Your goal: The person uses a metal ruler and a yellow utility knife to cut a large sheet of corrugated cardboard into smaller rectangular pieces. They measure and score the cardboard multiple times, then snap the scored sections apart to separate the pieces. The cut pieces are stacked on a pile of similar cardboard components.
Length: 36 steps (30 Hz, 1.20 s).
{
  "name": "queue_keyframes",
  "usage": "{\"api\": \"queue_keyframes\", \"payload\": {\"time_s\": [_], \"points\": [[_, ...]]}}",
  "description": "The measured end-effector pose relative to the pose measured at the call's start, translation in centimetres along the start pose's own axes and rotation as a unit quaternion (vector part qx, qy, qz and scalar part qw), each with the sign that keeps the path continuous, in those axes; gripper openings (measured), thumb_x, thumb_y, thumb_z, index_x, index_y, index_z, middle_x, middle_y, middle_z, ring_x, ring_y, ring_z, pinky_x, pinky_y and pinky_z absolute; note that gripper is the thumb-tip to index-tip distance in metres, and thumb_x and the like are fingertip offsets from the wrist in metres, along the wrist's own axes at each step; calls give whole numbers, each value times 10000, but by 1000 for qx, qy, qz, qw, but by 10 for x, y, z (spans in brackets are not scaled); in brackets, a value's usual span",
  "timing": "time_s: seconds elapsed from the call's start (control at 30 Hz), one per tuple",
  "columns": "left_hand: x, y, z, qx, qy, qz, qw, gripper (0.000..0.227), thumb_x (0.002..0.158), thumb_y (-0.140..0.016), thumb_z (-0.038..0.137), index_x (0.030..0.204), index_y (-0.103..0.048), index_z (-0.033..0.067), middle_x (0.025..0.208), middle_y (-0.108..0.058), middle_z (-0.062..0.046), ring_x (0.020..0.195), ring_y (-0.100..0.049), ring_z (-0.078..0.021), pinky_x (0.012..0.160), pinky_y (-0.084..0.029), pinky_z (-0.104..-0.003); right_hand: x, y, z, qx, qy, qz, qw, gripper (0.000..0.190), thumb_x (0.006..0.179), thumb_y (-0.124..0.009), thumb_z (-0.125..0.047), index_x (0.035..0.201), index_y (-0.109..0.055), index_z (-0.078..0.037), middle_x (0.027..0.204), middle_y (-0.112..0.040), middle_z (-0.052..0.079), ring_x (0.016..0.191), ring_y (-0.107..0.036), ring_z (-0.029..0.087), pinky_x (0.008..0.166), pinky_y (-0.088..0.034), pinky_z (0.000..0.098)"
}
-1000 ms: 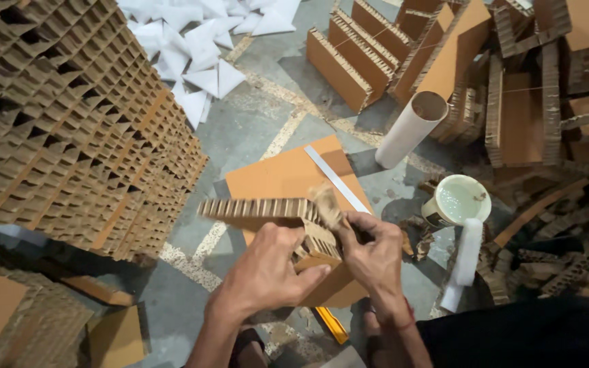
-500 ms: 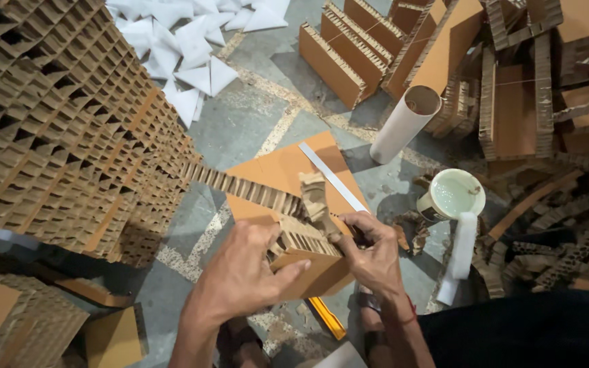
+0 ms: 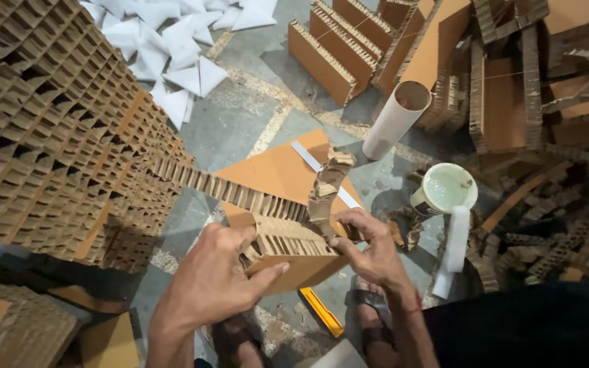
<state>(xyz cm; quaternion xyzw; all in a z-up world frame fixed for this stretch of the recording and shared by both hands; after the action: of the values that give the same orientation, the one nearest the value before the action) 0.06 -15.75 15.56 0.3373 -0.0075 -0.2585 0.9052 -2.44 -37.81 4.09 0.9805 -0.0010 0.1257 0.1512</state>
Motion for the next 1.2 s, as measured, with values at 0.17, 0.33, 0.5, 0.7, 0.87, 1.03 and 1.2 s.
{"api": "queue_keyframes", "payload": {"time_s": [0.17,0.33,0.5,0.7,0.87,1.03,1.2], "points": [[-4,1,5,114,-90,64,987,350,784,-860,292,1029,-828,44,717,-770,-163,652,-684,-301,663,-566,-454,-2,4,18,-100,-107,105,984,208,814,-748,-44,1011,-760,21,921,-763,83,780,-676,124,707,-550,264],[4,-32,13,84,-120,15,989,302,809,-790,266,1010,-778,41,729,-756,-148,578,-705,-258,615,-600,-424,-2,5,55,-29,-231,163,959,183,926,-733,-127,1024,-776,22,793,-754,66,730,-667,125,664,-536,281],[1,-13,-20,19,-2,-24,1000,277,793,-795,236,1005,-798,57,799,-824,-99,541,-749,-185,531,-638,-351,-4,11,43,46,-70,40,996,329,850,-780,-75,1149,-715,44,1040,-743,54,997,-650,116,888,-520,269],[-6,14,-8,-9,-44,25,999,312,759,-805,230,977,-800,7,738,-798,-165,523,-757,-188,512,-593,-340,-8,4,64,46,-120,31,991,340,848,-781,-60,1165,-710,41,1049,-705,67,933,-631,124,820,-542,298],[-14,13,5,72,-148,90,982,272,785,-853,236,990,-839,58,747,-801,-142,594,-690,-252,598,-547,-382,-9,16,73,-92,-119,120,981,263,828,-728,-24,1078,-757,52,899,-765,48,793,-683,116,729,-556,278],[-14,-4,2,6,-69,5,998,247,775,-822,242,967,-829,87,798,-811,-128,619,-757,-236,564,-589,-353,-20,30,133,88,-248,237,935,227,925,-690,-99,1096,-763,30,833,-742,47,702,-623,79,607,-505,249],[-1,-2,16,-46,-104,-6,993,242,758,-798,190,937,-803,27,785,-809,-140,623,-788,-219,577,-608,-345,-32,53,155,51,-273,282,918,213,914,-730,-125,1060,-768,26,844,-747,34,700,-634,70,604,-514,231]]}}
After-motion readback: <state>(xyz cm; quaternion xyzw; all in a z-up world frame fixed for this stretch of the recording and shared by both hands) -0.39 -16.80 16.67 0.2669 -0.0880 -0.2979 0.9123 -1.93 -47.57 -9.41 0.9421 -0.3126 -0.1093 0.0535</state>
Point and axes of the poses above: each hand's wrist, its own x-axis towards the middle knuckle, its own y-axis out of the back of the hand, z = x × y, the point moved 9 cm from there along x, towards the middle knuckle
